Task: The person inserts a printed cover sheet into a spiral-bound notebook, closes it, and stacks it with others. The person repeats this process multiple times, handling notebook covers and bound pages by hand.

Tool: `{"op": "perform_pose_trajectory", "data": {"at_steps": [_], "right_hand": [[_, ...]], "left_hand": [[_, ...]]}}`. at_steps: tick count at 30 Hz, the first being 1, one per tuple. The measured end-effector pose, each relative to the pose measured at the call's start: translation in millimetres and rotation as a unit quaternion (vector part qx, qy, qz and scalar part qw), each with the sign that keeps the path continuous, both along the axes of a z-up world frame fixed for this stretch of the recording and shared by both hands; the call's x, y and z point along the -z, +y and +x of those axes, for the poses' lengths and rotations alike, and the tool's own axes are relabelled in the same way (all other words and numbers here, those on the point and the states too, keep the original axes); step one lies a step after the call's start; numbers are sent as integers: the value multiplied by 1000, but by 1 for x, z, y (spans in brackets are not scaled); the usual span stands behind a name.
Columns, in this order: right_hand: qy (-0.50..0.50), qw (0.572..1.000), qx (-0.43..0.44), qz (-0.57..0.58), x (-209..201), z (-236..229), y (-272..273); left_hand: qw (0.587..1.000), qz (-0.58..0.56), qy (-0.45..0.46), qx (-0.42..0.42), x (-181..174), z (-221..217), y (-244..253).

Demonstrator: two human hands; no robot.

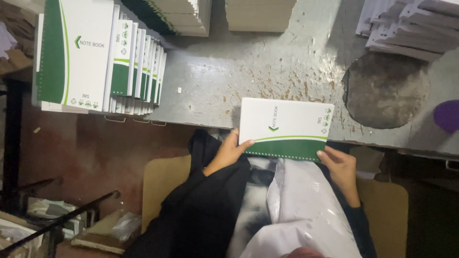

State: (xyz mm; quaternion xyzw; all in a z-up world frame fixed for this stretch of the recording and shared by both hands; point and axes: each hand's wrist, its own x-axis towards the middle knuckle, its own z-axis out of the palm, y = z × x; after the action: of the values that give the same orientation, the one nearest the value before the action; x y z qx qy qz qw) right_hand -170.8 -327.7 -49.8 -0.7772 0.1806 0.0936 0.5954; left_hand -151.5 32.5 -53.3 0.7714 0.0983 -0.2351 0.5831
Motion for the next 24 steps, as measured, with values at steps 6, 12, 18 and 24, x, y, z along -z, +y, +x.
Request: {"op": "perform_pose_trajectory", "data": {"at_steps": [6, 12, 18, 24], "right_hand": [[-186, 974, -67, -113, 29, 39, -8], [-312, 925, -118, -180, 6, 91, 13], [-297, 913, -134, -243, 19, 92, 19], [-273, 915, -130, -266, 41, 90, 8]], "left_hand": [[974, -118, -182, -71, -33, 37, 1], [946, -54, -313, -60, -15, 73, 7], [947, -32, -316, -38, -18, 75, 3], [934, -58, -352, -22, -46, 77, -2]]}}
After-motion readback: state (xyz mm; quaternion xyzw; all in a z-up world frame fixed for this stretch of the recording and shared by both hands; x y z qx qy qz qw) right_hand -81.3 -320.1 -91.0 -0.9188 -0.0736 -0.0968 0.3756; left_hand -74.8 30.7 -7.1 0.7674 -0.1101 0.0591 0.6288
